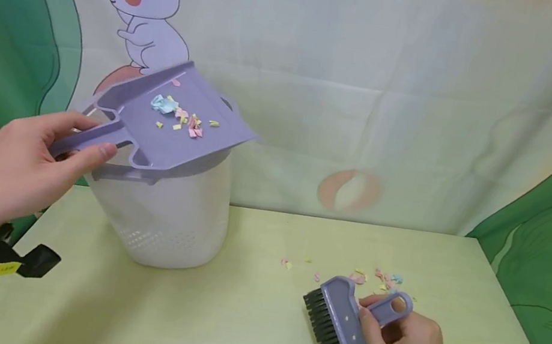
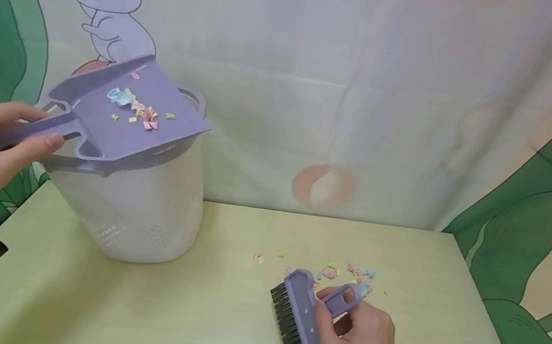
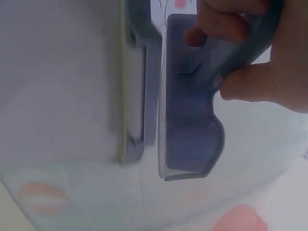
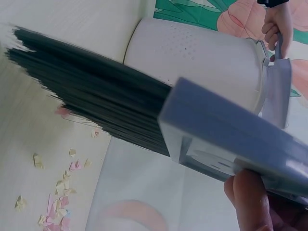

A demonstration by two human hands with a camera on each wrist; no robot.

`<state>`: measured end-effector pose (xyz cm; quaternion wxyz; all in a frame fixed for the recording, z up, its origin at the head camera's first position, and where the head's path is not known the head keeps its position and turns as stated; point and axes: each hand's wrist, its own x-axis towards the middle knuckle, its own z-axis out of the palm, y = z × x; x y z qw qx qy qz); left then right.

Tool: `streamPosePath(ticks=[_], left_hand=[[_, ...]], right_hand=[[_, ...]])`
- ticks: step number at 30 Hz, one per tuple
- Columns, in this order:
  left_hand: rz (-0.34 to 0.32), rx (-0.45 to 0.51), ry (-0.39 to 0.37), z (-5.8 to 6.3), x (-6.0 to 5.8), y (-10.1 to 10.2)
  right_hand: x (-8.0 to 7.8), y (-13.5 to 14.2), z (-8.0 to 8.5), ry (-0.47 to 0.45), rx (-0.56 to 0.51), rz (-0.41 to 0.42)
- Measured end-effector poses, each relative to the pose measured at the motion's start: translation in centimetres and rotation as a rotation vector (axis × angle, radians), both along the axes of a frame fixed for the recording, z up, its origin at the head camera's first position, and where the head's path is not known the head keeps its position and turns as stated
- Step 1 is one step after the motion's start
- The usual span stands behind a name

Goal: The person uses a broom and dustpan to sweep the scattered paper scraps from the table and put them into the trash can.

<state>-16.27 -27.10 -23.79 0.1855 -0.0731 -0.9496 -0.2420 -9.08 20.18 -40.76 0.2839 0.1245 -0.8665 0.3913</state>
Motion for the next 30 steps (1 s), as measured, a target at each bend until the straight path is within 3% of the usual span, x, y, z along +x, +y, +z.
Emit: streamPosePath(ticks=[5,9,14,19,30], left_hand=[[0.074,-0.029,0.007,0.7,-1.8,-2.0],[0.081,-0.051,0.013,1.0,-3.1,-3.1],[0.091,-0.093,0.043,0.8,-3.9,-3.5],[0.081,-0.185,0.135,0.4,-4.1,-3.3],[-0.041,-0.367,0.42,-0.1,-3.5,-2.0]], right_hand=[[0.0,-0.1,-0.2,0.032,-0.008,0.014],[0.0,-0.2,-0.3,0.044,-0.001,0.021],[0.1,-0.3,0.0,-0.016,0.027,-0.003],[0.2,-0.4,0.2,-0.032,0.035,-0.013],[0.4,-0.6,0.0,-0.032,0.042,-0.021]])
